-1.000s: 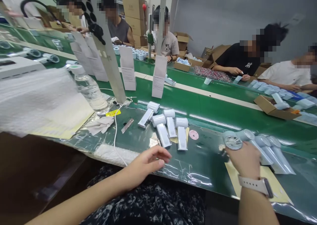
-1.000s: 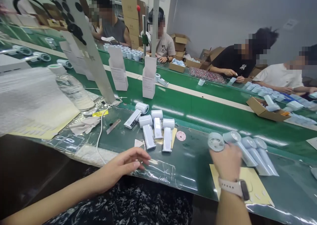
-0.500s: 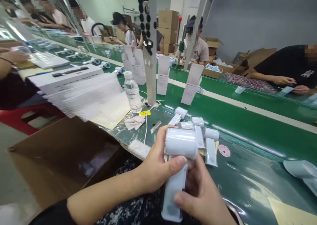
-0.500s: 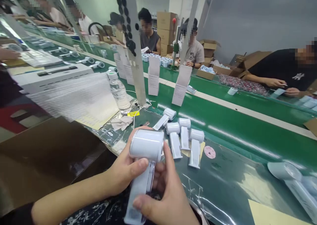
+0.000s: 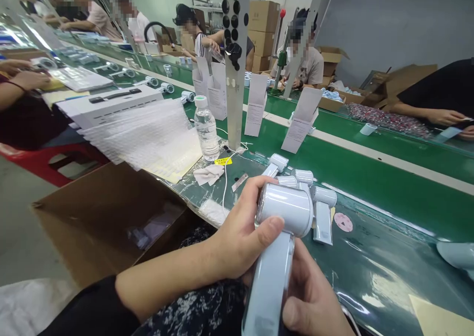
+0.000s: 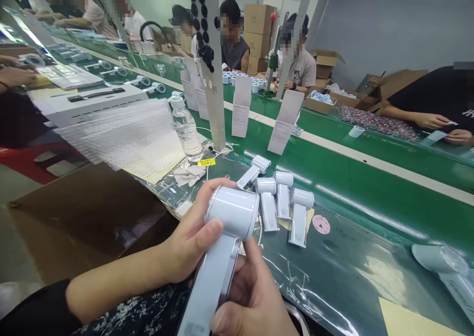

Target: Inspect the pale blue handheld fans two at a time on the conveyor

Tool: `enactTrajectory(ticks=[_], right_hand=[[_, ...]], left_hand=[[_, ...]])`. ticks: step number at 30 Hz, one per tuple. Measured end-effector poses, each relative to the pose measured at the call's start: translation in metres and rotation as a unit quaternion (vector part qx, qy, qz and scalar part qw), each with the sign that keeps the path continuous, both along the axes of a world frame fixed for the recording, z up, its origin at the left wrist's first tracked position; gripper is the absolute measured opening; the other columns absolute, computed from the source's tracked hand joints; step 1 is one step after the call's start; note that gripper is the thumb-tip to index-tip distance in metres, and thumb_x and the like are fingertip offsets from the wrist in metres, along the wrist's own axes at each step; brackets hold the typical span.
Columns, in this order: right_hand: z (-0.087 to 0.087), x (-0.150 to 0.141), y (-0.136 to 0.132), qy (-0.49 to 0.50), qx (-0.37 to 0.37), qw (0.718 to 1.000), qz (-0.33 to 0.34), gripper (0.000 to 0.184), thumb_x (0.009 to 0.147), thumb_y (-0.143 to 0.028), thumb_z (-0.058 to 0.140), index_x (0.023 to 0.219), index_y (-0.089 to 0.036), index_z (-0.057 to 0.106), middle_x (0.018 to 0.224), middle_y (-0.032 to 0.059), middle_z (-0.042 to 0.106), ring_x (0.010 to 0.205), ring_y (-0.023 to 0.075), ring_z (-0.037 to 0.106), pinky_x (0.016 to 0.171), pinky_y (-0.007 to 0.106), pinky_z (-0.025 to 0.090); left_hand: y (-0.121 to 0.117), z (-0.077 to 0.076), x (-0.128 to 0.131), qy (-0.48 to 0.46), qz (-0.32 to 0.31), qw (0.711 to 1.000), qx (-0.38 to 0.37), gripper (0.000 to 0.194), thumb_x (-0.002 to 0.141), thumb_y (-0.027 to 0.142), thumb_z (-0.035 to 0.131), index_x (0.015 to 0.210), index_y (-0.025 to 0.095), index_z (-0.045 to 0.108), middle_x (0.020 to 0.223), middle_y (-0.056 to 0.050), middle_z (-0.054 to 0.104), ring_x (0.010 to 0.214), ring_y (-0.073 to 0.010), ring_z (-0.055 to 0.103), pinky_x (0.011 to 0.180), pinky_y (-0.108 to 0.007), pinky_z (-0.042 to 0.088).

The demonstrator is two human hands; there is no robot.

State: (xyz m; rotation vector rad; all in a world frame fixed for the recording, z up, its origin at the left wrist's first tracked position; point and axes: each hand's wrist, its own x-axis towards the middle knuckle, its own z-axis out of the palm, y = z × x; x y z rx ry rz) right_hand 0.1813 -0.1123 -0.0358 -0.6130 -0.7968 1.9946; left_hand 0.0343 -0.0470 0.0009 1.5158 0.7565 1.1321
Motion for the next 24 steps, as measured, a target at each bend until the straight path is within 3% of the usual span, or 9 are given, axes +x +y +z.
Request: enactTrajectory(ticks=[3, 7, 14, 18, 24], right_hand=[[-0.005, -0.001, -0.001, 0.023, -0.024, 0.999, -0.006, 0.101, 0.045, -0.049, 0.098, 0.129, -0.034, 0.044, 0.087, 0.0017, 0.073, 0.068, 0.0234, 0.074, 0.049, 0.024, 0.053], [-0.010, 0.002, -0.001, 0.060, -0.059, 0.996, 0.023, 0.093, 0.043, -0.045, 0.100, 0.121, -0.028, 0.052, 0.080, 0.0012, 0.074, 0.059, 0.0176, 0.070, 0.049, 0.021, 0.053], [-0.009, 0.008, -0.008, 0.071, -0.072, 0.992, 0.075, 0.061, 0.054, -0.050, 0.096, 0.099, -0.018, 0.069, 0.078, 0.0022, 0.071, 0.063, 0.0129, 0.066, 0.059, 0.021, 0.053], [-0.003, 0.008, -0.008, 0.064, -0.059, 0.992, 0.094, 0.060, 0.059, -0.051, 0.094, 0.104, -0.020, 0.070, 0.080, 0.0008, 0.069, 0.063, 0.0115, 0.063, 0.060, 0.022, 0.051], [0.001, 0.003, -0.006, 0.040, -0.017, 0.995, 0.092, 0.047, 0.070, -0.042, 0.089, 0.105, -0.019, 0.069, 0.086, 0.0007, 0.065, 0.065, 0.0079, 0.055, 0.062, 0.019, 0.046]], left_hand=[[-0.001, -0.001, 0.003, 0.014, 0.013, 1.000, 0.020, 0.063, 0.088, 0.058, 0.056, 0.140, 0.029, 0.034, 0.120, -0.008, 0.055, 0.101, -0.0265, 0.058, 0.091, -0.042, 0.048], [0.000, -0.003, 0.002, 0.027, 0.000, 0.998, 0.049, 0.065, 0.086, 0.058, 0.054, 0.141, 0.027, 0.037, 0.133, -0.011, 0.050, 0.116, -0.0338, 0.052, 0.097, -0.048, 0.046], [0.001, 0.000, -0.004, 0.076, -0.029, 0.995, 0.057, 0.057, 0.089, 0.057, 0.045, 0.136, 0.024, 0.038, 0.127, -0.012, 0.052, 0.115, -0.0340, 0.052, 0.095, -0.052, 0.047], [0.000, 0.003, -0.003, 0.105, -0.016, 0.992, 0.062, 0.049, 0.091, 0.054, 0.045, 0.128, 0.023, 0.043, 0.127, -0.012, 0.052, 0.115, -0.0323, 0.051, 0.098, -0.050, 0.045], [0.001, 0.000, -0.002, 0.077, 0.020, 0.996, 0.042, 0.036, 0.091, 0.050, 0.044, 0.114, 0.023, 0.050, 0.119, -0.008, 0.053, 0.110, -0.0294, 0.051, 0.095, -0.046, 0.045]])
